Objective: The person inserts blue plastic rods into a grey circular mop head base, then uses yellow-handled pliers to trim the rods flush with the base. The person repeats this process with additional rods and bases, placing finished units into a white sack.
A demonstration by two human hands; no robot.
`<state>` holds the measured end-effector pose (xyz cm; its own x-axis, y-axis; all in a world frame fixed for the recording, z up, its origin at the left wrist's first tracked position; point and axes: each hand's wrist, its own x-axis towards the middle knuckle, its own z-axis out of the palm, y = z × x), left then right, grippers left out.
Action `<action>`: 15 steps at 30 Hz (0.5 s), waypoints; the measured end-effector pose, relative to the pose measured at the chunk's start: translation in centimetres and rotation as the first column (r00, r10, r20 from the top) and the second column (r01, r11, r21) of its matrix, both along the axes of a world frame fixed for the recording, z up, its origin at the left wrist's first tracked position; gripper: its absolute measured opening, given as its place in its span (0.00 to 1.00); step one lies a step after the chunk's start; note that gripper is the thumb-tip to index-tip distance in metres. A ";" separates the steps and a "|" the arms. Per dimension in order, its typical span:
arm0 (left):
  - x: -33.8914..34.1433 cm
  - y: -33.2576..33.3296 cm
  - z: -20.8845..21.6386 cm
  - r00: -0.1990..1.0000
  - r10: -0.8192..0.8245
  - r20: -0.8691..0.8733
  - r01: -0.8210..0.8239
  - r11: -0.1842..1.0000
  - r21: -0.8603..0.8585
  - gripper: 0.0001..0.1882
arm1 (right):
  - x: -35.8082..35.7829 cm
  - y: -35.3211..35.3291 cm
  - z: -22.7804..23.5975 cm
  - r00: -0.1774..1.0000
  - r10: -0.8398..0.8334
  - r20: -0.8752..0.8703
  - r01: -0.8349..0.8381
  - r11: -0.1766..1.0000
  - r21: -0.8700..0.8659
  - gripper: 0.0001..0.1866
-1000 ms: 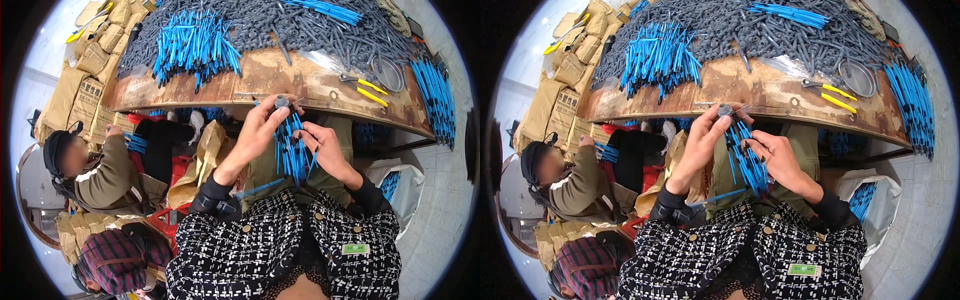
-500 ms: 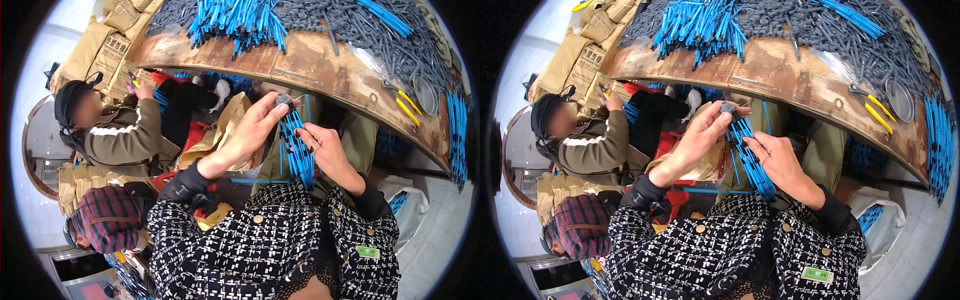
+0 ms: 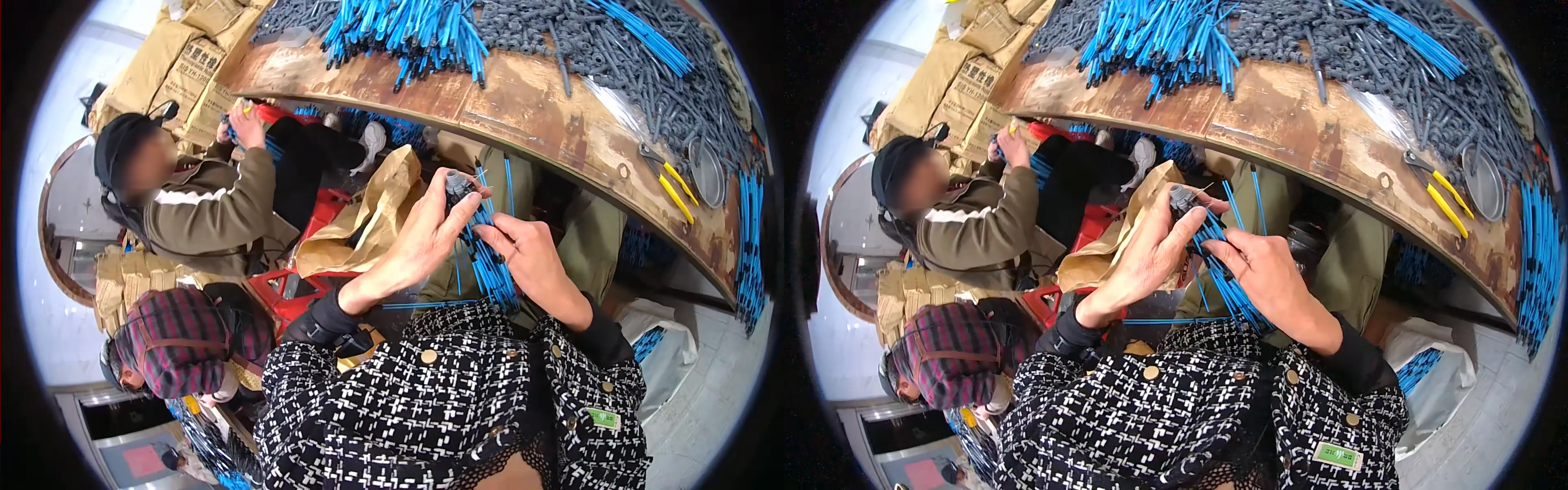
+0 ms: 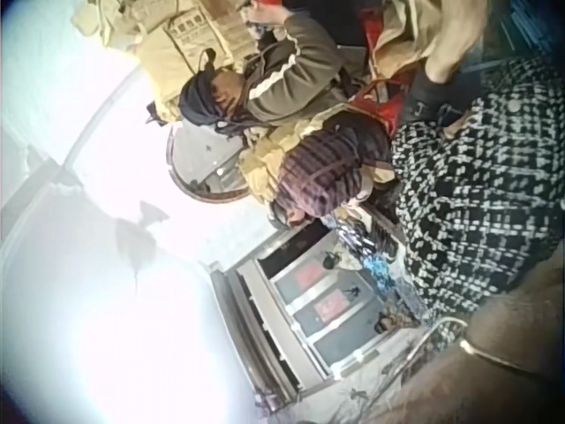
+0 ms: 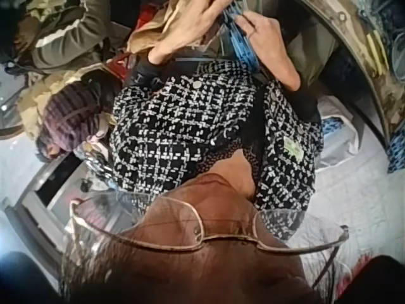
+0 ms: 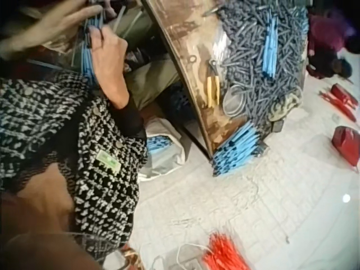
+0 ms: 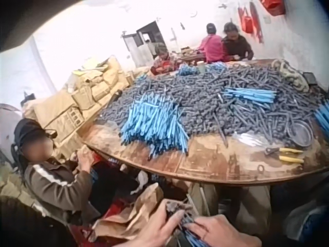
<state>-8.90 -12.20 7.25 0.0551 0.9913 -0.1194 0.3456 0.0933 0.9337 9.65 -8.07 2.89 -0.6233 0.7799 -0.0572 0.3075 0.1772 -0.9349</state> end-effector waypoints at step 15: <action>-2.3 -4.7 -0.8 0.983 0.044 0.181 -0.040 0.999 -0.025 0.17 | -1.0 -2.2 -1.6 0.973 0.074 -0.219 -0.051 0.993 0.109 0.10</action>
<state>-11.24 -16.89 6.49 0.0359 0.9906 -0.1318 0.1663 0.1241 0.9782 8.65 -10.28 1.27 -0.6590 0.7336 0.1662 0.0789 0.2872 -0.9546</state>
